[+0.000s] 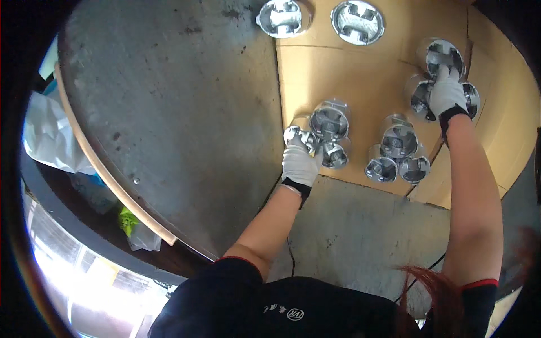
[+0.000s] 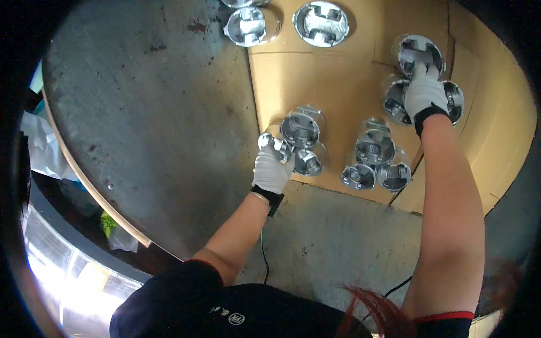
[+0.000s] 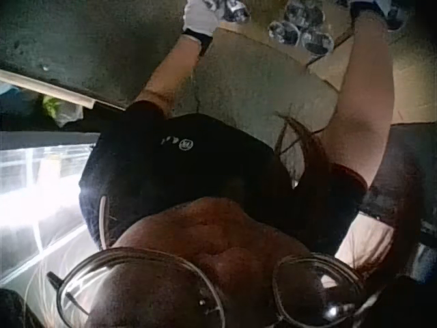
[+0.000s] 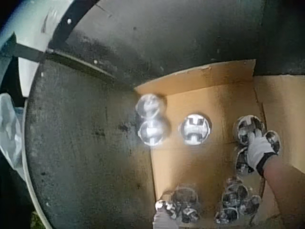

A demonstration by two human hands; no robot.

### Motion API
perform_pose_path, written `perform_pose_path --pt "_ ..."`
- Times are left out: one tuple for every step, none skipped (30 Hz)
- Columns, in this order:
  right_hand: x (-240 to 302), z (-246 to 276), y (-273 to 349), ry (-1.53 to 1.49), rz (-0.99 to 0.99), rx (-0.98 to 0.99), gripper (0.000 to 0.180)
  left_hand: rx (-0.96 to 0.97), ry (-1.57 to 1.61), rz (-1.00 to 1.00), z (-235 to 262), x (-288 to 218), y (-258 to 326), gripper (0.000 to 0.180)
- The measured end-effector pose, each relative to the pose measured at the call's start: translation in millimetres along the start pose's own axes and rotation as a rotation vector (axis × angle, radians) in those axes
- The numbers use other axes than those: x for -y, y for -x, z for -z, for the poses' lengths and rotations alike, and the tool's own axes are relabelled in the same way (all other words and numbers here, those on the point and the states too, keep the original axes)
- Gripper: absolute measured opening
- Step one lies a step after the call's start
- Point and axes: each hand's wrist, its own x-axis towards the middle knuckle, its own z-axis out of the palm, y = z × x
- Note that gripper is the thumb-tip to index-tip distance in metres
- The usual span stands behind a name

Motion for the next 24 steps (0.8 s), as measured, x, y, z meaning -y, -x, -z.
perform_pose_path --pt "2.7 0.9 -0.6 0.011 -0.003 0.009 0.056 -0.043 0.029 -0.025 -12.0 4.3 4.2 0.069" --pt "0.7 -4.0 -2.5 0.017 0.000 -0.007 0.055 -0.078 0.054 -0.055 -24.0 8.2 9.9 0.076" --pt "-6.5 -8.4 -5.7 0.025 -0.005 -0.026 0.054 -0.107 0.091 -0.165 -28.1 2.0 10.2 0.077" --pt "-4.3 -10.6 -6.6 0.023 0.004 -0.042 0.053 -0.148 0.117 -0.264 -30.9 -0.9 10.5 0.078" --pt "-3.4 -12.0 -2.8 0.001 0.022 -0.063 0.052 -0.133 0.046 -0.173 -40.5 -4.4 5.5 0.075" --pt "0.1 -9.7 -0.7 0.002 0.019 -0.046 0.052 -0.124 -0.019 -0.086 -52.0 -8.8 -4.7 0.072" --pt "0.2 -7.0 -0.8 0.005 0.007 -0.033 0.052 -0.112 -0.082 -0.009 -55.6 -14.0 -12.8 0.070" --pt "0.0 -4.5 -1.3 0.007 -0.005 -0.021 0.052 -0.107 -0.074 -0.023 -55.2 -13.0 -14.5 0.069" --pt "-1.0 -5.3 0.3 0.010 -0.001 -0.036 0.052 -0.099 -0.069 -0.037 -54.4 -12.8 -13.2 0.069" --pt "-1.3 -4.4 0.8 0.003 -0.003 -0.043 0.052 -0.090 -0.064 -0.052 -53.1 -12.8 -13.9 0.069" --pt "-0.2 -2.9 1.7 -0.004 -0.006 -0.049 0.052 -0.136 -0.096 -0.154 -50.2 -12.1 -17.3 0.070" --pt "0.7 -2.1 3.1 -0.013 -0.006 -0.051 0.052 -0.180 -0.133 -0.252 -47.4 -5.9 -19.1 0.072" --pt "-1.5 -5.0 1.0 0.001 0.015 -0.049 0.054 -0.221 -0.169 -0.352 -43.6 1.5 -20.6 0.073" --pt "-3.0 -6.2 1.1 0.010 0.016 -0.046 0.054 -0.260 -0.205 -0.453 -39.0 9.0 -22.6 0.075" --pt "-3.8 -5.2 2.3 0.022 0.011 -0.044 0.055 -0.020 -0.162 -0.345 -17.4 -0.8 -31.0 0.080" --pt "-1.8 -4.5 2.6 0.028 0.017 -0.042 0.055 -0.180 -0.314 -0.531 -9.3 4.4 -38.3 0.079" --pt "-0.3 -3.5 2.5 0.020 0.017 -0.033 0.058 -0.213 -0.375 -0.626 -0.9 7.2 -51.0 0.079" --pt "1.4 -2.5 2.7 0.012 0.017 -0.024 0.061 -0.246 -0.435 -0.721 11.5 5.2 -63.4 0.078" --pt "0.7 -1.2 3.3 0.008 0.009 -0.017 0.063 -0.265 -0.497 -0.770 22.0 0.1 -76.0 0.076" --pt "1.0 -0.5 4.3 0.007 0.019 -0.026 0.060 -0.288 -0.564 -0.813 34.5 -5.3 -87.1 0.073" --pt "0.9 0.0 5.6 0.008 0.027 -0.035 0.057 -0.280 -0.591 -0.858 47.6 -12.3 -98.6 0.068" --pt "0.4 0.8 6.0 0.008 0.035 -0.045 0.053 -0.266 -0.673 -0.838 55.9 -17.9 -108.6 0.065" --pt "-0.8 -0.5 5.5 0.006 0.040 -0.055 0.053 -0.280 -0.671 -0.881 63.0 -19.1 -122.6 0.065" --pt "-2.2 -3.1 4.8 0.004 0.044 -0.065 0.053 -0.294 -0.668 -0.924 69.2 -18.6 -133.3 0.066"
